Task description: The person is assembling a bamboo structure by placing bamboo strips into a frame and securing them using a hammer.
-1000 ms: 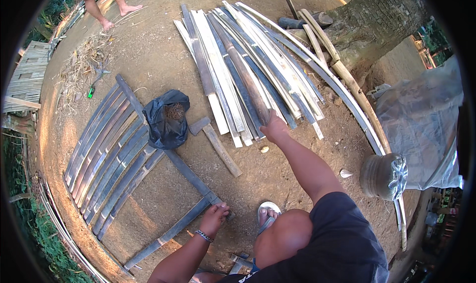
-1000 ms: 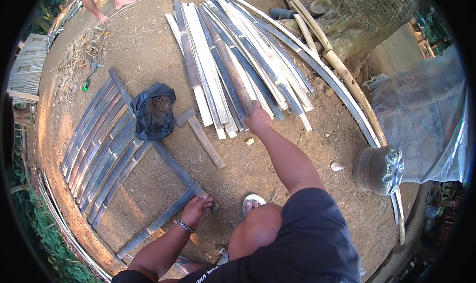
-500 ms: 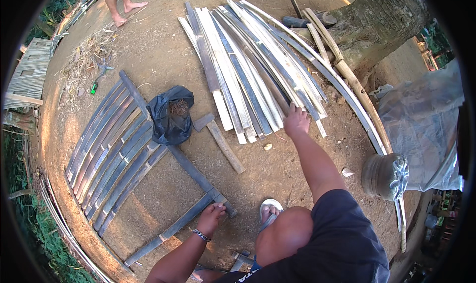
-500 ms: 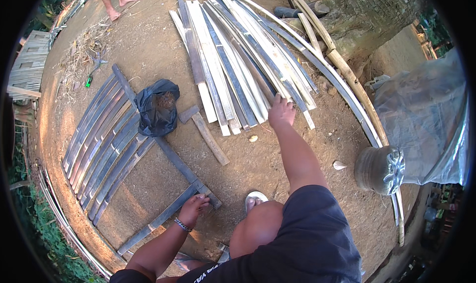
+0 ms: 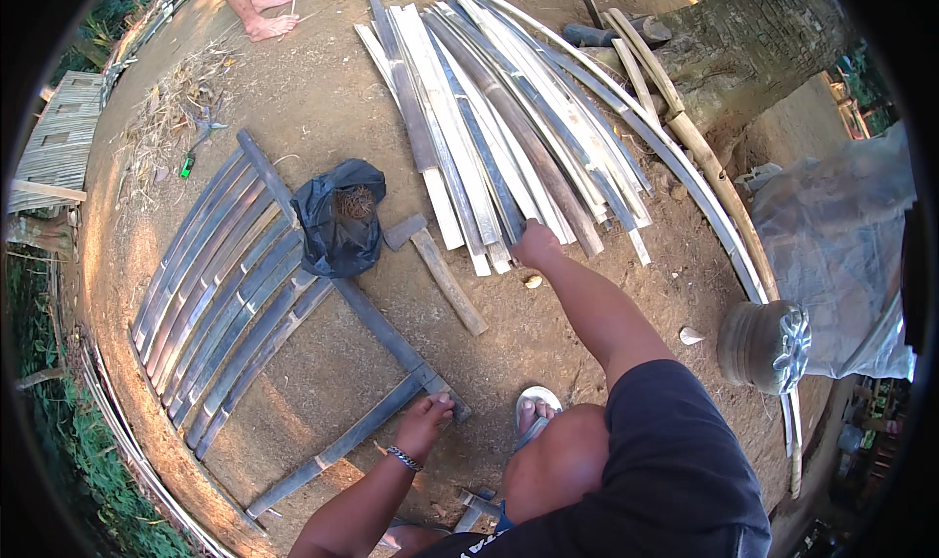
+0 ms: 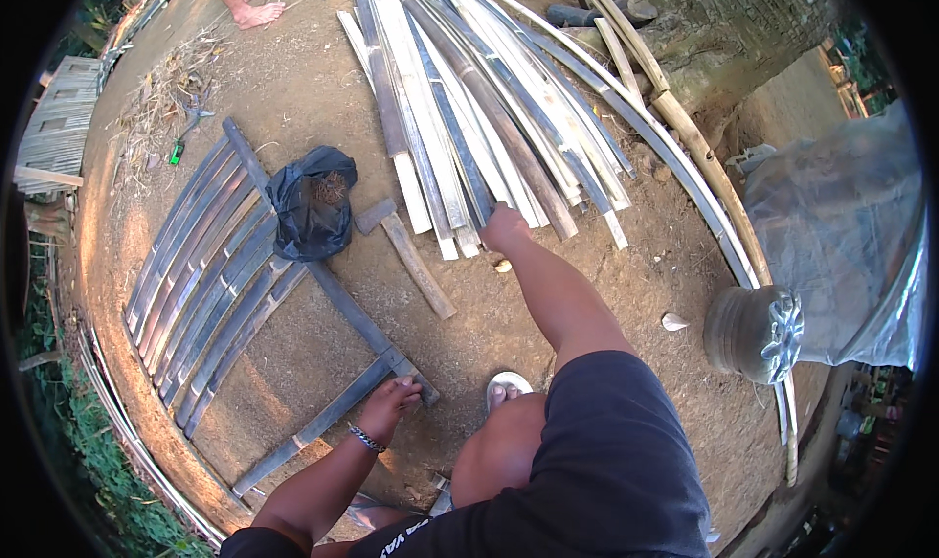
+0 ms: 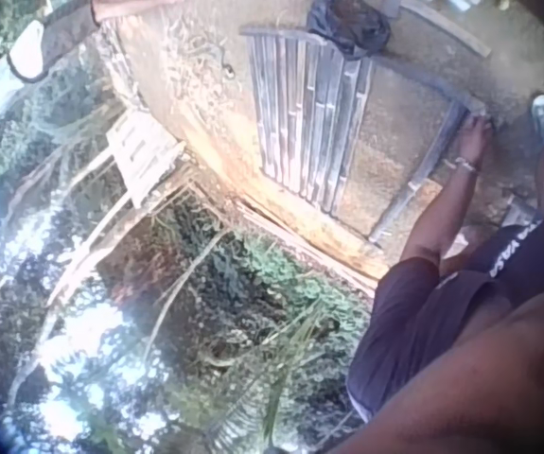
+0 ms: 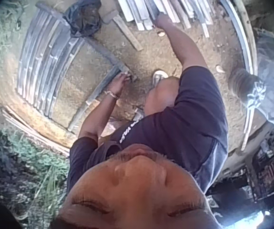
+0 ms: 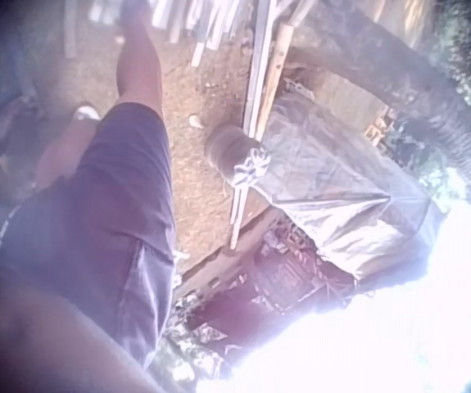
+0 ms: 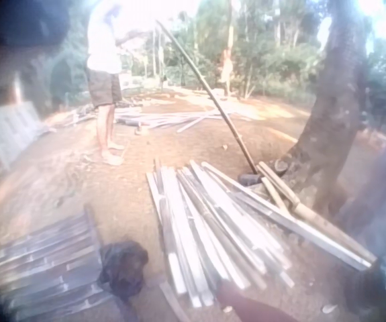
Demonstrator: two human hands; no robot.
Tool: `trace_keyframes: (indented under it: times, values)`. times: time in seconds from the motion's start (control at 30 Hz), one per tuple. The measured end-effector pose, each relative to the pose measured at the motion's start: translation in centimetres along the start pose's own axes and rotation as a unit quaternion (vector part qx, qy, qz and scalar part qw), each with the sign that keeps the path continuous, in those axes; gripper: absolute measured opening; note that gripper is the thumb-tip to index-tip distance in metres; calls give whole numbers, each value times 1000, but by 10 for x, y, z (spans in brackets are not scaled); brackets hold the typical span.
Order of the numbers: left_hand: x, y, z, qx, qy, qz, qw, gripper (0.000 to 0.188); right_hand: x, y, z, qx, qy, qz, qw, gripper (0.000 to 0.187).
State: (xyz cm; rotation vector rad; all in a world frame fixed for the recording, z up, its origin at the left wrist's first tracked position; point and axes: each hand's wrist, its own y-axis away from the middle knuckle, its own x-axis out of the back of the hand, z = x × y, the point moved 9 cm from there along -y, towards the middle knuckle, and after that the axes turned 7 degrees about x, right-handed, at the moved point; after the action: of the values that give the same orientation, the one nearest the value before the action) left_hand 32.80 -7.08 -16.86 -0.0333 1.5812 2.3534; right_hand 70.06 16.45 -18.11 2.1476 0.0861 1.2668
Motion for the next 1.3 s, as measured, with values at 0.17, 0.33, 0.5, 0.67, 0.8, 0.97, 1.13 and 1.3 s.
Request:
trace_keyframes:
  times: [0.17, 0.33, 0.5, 0.67, 0.8, 0.97, 1.13, 1.3]
  values:
    - [3, 0, -1, 14, 3, 13, 1000, 40, 11, -11, 10, 64, -50, -10, 997, 68]
    - [7, 5, 2, 16, 14, 20, 1000, 38, 47, -17, 65, 34, -42, 76, 996, 61]
    - [18, 10, 3, 24, -7, 41, 999, 39, 30, -7, 36, 31, -92, 37, 995, 56]
    - [4, 8, 12, 22, -23, 24, 999, 52, 2, -4, 11, -1, -48, 24, 999, 60]
    - [4, 9, 17, 10, -15, 20, 1000, 51, -4, 3, -1, -23, -63, 29, 997, 59]
    - [6, 4, 15, 15, -11, 20, 1000, 40, -9, 3, 1, -9, -125, 22, 992, 63]
    - [-9, 2, 13, 28, -14, 3, 1000, 45, -30, -6, -6, 13, -181, -35, 983, 56]
    - [-14, 1, 17, 24, -24, 7, 999, 48, -30, -6, -11, 7, -187, -32, 982, 51]
